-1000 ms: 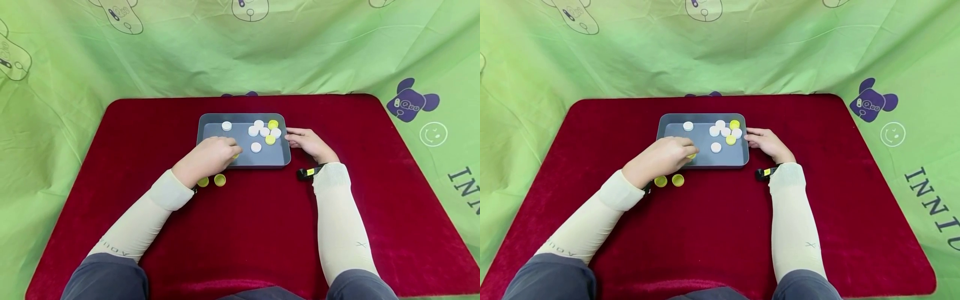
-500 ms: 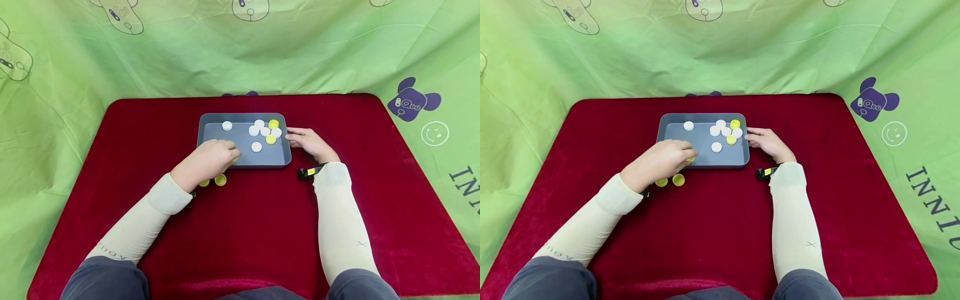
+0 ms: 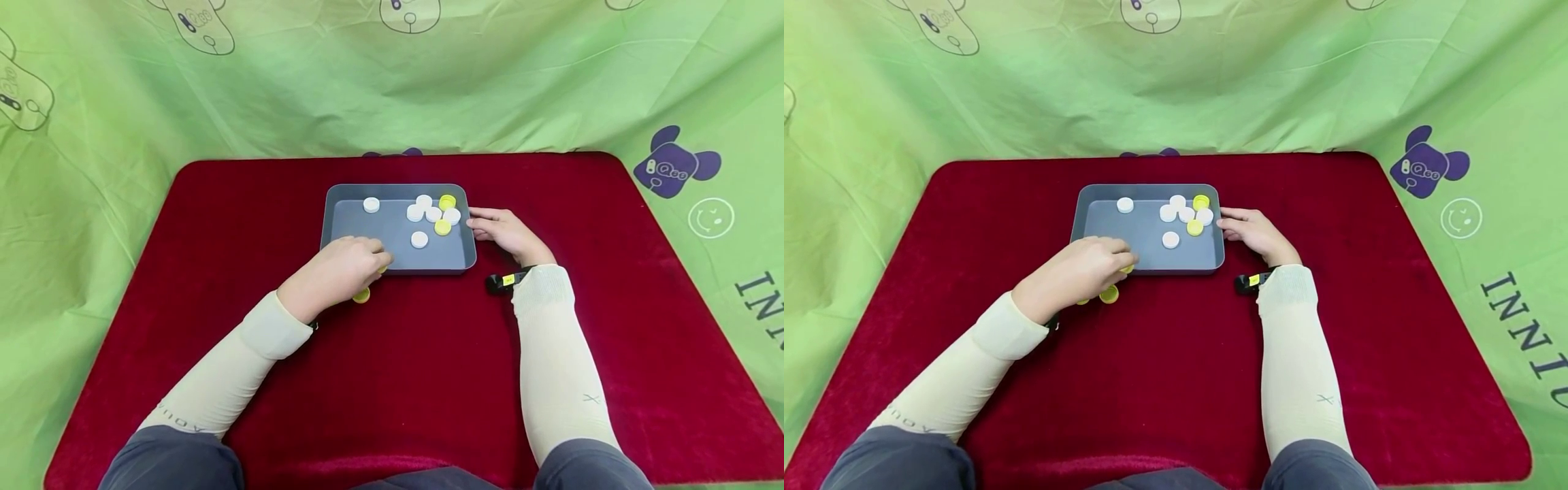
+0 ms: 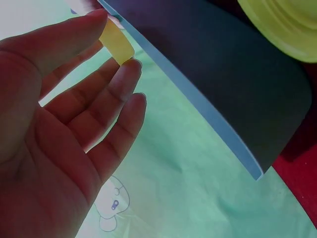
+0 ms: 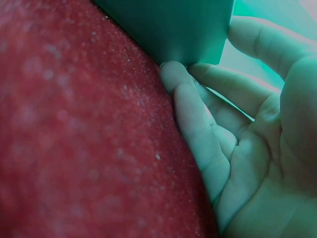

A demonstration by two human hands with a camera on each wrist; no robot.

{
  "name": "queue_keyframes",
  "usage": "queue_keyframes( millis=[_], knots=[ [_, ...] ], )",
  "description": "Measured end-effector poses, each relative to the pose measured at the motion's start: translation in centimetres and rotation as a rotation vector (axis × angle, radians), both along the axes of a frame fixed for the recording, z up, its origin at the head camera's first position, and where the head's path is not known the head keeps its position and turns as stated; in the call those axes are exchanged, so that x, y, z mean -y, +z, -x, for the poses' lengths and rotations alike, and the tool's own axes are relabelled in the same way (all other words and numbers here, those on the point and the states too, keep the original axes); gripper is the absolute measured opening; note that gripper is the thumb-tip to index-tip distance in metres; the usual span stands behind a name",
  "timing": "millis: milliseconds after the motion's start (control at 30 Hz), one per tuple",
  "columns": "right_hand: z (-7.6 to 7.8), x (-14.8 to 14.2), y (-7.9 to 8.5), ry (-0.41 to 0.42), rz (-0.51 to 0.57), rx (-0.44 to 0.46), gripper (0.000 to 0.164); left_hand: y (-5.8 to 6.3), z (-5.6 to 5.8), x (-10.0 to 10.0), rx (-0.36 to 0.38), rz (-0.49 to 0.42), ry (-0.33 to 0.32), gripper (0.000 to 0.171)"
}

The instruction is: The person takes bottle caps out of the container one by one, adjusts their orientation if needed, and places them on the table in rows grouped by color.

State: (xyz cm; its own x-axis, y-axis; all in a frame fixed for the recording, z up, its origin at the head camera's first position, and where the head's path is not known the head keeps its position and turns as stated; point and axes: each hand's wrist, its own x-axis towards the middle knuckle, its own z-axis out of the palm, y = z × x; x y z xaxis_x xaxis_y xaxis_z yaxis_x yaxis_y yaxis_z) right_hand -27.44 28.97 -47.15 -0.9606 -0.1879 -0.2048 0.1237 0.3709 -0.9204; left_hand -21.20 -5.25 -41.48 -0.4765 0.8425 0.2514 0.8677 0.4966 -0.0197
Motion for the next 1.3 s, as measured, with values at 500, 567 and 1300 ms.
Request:
queue_keyframes(
  millis=[500, 567, 1300],
  knots=[
    [0.0, 0.1, 0.0, -0.010, -0.005, -0.002, 0.050, -0.8, -0.4, 0.3, -0.001, -0.050, -0.014, 0.015],
    [0.1, 0.1, -0.1, -0.011, -0.007, -0.004, 0.050, -0.8, -0.5, 0.4, -0.002, -0.067, -0.023, 0.015],
    [0.0, -0.1, 0.1, -0.007, -0.013, 0.007, 0.050, -1.5, -1.3, 0.1, 0.009, -0.070, -0.029, 0.007]
  ],
)
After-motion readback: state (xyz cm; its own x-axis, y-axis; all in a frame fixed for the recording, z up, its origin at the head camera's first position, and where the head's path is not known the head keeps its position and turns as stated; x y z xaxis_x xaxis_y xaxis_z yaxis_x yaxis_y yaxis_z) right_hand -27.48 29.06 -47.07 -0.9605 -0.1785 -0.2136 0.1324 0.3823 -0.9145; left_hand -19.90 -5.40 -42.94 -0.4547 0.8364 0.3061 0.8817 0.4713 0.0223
